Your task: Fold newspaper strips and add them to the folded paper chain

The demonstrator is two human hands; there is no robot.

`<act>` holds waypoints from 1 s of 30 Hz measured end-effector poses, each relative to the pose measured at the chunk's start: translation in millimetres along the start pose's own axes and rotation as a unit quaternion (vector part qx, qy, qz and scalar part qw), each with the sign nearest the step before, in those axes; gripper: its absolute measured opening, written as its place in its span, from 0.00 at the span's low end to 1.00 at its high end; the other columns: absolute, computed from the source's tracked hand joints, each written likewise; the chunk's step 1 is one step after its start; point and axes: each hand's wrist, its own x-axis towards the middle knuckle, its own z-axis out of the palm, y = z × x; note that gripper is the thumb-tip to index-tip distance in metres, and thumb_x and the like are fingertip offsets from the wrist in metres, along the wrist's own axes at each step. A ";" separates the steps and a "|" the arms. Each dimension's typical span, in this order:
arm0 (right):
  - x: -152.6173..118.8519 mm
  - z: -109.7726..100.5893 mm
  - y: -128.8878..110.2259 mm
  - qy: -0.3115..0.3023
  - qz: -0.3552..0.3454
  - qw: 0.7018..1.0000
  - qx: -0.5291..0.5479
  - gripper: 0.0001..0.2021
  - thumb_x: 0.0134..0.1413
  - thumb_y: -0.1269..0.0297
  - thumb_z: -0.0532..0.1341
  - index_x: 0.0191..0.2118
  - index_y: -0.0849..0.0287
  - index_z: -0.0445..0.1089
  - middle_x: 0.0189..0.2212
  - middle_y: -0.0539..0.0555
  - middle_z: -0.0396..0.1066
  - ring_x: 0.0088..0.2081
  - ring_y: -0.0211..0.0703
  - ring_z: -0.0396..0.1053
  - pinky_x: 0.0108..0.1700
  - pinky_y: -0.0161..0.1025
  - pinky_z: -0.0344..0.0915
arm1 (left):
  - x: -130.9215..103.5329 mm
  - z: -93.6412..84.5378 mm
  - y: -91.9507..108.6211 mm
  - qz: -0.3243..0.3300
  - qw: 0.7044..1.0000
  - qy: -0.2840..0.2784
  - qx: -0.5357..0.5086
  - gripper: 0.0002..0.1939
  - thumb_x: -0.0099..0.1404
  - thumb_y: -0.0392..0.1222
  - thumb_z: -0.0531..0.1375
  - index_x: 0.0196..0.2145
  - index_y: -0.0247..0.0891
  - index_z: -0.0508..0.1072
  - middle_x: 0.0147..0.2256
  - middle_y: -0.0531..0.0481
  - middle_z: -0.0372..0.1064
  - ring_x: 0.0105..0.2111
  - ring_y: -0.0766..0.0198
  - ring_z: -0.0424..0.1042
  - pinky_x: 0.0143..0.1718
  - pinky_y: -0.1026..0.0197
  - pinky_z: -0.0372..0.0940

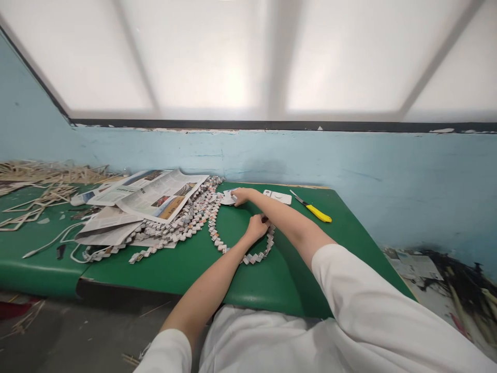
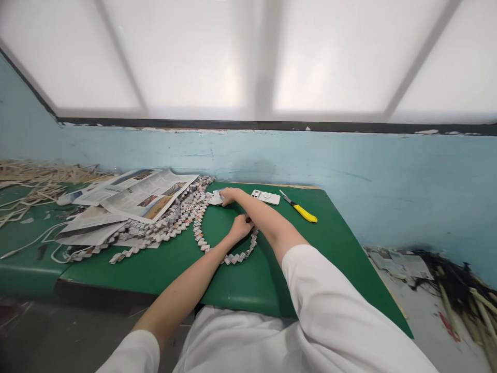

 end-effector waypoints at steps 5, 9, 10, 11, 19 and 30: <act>1.6 -2.2 -1.5 -0.007 -0.004 1.000 -0.014 0.25 0.53 0.59 0.71 0.56 0.59 0.71 0.55 0.65 0.75 0.52 0.58 0.75 0.44 0.42 0.73 | -0.4 -0.4 0.4 0.003 1.000 0.002 0.006 0.07 0.60 0.33 0.59 0.32 0.33 0.79 0.29 0.47 0.78 0.31 0.59 0.75 0.33 0.62 0.64; 1.1 -4.1 -3.9 -0.005 -0.003 1.000 -0.004 0.20 0.54 0.63 0.71 0.52 0.59 0.72 0.52 0.64 0.76 0.49 0.56 0.76 0.41 0.40 0.73 | -2.0 -1.9 4.3 -0.003 1.000 0.002 0.021 0.07 0.60 0.33 0.59 0.30 0.32 0.78 0.29 0.46 0.78 0.31 0.58 0.75 0.32 0.62 0.63; 0.5 -4.3 -5.1 -0.002 0.001 1.000 0.000 0.19 0.54 0.65 0.70 0.52 0.59 0.73 0.51 0.64 0.76 0.48 0.56 0.76 0.41 0.39 0.72 | -2.4 -2.3 5.4 -0.003 1.000 0.003 0.020 0.07 0.60 0.33 0.59 0.30 0.32 0.78 0.29 0.46 0.78 0.31 0.58 0.75 0.32 0.62 0.63; -0.2 -4.2 -6.5 0.002 0.006 1.000 0.002 0.17 0.55 0.66 0.70 0.51 0.59 0.73 0.51 0.64 0.77 0.47 0.55 0.77 0.41 0.38 0.72 | -2.7 -2.6 6.2 -0.004 1.000 0.005 0.019 0.06 0.59 0.32 0.60 0.30 0.32 0.78 0.29 0.46 0.78 0.31 0.58 0.75 0.32 0.63 0.63; -12.3 3.6 -19.3 0.051 0.041 0.997 0.028 0.13 0.62 0.65 0.64 0.51 0.61 0.73 0.45 0.61 0.78 0.46 0.52 0.75 0.46 0.36 0.70 | -0.8 -3.1 3.5 -0.010 0.998 0.024 0.051 0.05 0.57 0.32 0.61 0.26 0.30 0.78 0.27 0.43 0.78 0.34 0.52 0.75 0.32 0.61 0.64; -95.0 4.2 13.5 0.152 0.107 0.980 0.067 0.19 0.71 0.70 0.49 0.62 0.62 0.63 0.46 0.65 0.77 0.44 0.55 0.75 0.45 0.40 0.67 | 7.6 -7.6 -0.9 -0.027 0.996 0.074 0.034 0.10 0.64 0.42 0.63 0.35 0.33 0.82 0.30 0.44 0.79 0.31 0.60 0.75 0.36 0.61 0.65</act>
